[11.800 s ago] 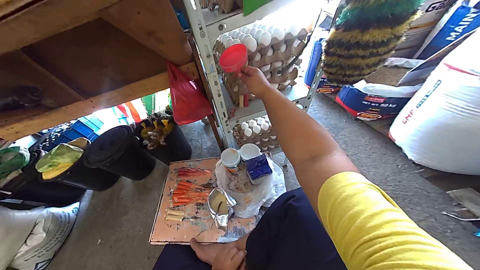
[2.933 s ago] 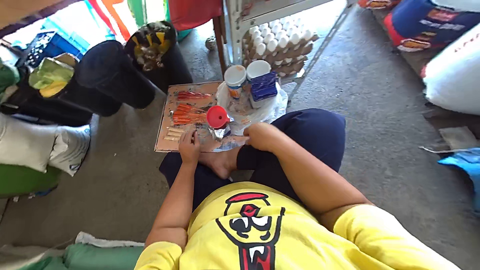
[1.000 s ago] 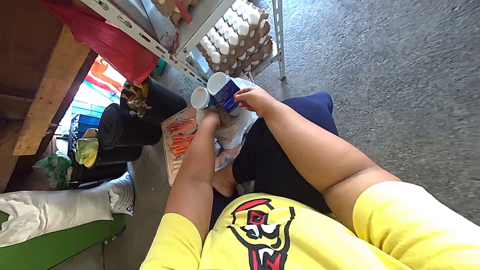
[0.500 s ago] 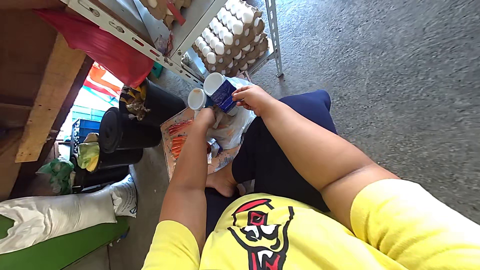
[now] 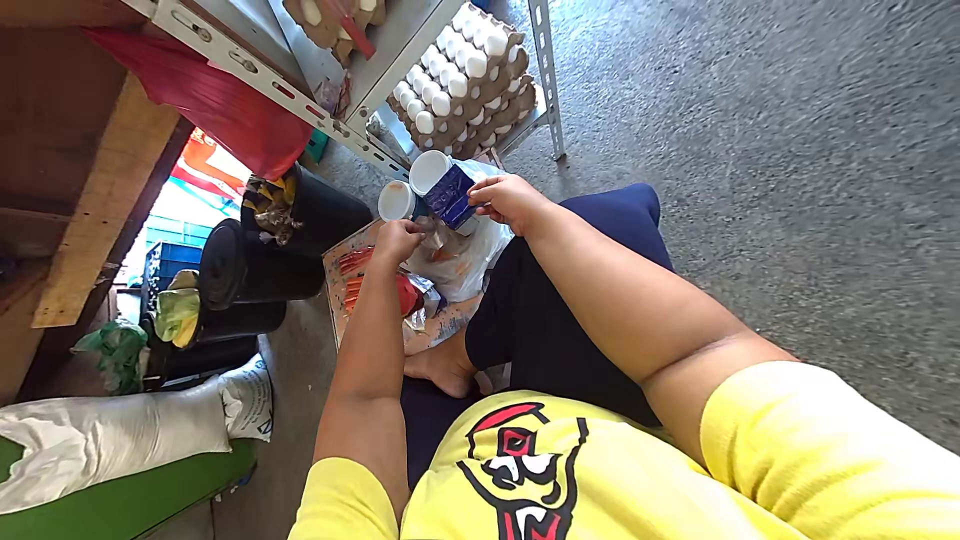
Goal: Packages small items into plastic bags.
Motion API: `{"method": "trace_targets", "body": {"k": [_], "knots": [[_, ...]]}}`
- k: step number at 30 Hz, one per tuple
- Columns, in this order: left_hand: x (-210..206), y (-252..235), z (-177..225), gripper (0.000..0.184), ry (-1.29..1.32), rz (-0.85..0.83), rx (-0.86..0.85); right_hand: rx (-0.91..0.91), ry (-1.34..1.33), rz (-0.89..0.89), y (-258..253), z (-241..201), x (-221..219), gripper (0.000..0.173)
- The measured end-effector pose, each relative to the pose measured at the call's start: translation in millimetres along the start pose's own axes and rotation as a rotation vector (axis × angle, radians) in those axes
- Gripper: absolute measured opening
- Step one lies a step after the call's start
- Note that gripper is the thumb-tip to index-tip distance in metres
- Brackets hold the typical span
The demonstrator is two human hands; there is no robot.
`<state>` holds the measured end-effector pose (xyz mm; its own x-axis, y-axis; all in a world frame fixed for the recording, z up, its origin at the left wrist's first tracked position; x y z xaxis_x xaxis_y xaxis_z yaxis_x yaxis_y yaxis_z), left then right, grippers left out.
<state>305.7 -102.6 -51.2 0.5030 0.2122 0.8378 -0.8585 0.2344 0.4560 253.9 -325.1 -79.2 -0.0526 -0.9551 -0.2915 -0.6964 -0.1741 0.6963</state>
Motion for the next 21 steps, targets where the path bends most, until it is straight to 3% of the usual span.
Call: {"method": "trace_targets", "body": {"k": [6,12,13,16,17,18,21], "knots": [[18,15,-3,0.022,0.092,0.108,0.017,0.003,0.03,0.019,1,-1,0,0.022],[45,41,15,0.015,0.364,0.373,-0.096,0.058,0.123,-0.087,0,2,-17,0.024],[48,48,23,0.015,0.344,0.401,-0.141,0.014,0.112,-0.163,2,9,-27,0.031],[45,74,65,0.017,0.21,0.466,-0.362,-0.201,-0.007,-0.46,20,27,-62,0.078],[38,84,78,0.016,0.182,0.482,-0.429,-0.265,-0.074,-0.503,24,30,-68,0.083],[30,93,88,0.015,0.171,0.499,-0.486,-0.307,-0.141,-0.494,26,32,-70,0.077],[1,115,105,0.012,0.109,0.578,-0.603,-0.319,-0.264,-0.334,19,32,-60,0.02]]}}
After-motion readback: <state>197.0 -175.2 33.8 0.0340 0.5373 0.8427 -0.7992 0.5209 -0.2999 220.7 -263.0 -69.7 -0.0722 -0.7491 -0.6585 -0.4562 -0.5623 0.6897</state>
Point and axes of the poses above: each hand's wrist, its own y-axis away from the middle knuckle, its own x-axis out of the back of the hand, z = x × y, the point moved 9 cm from there along -y, towards the middle knuckle, and after that the axes turned 10 degrees about -x, right-handed, at the moved point
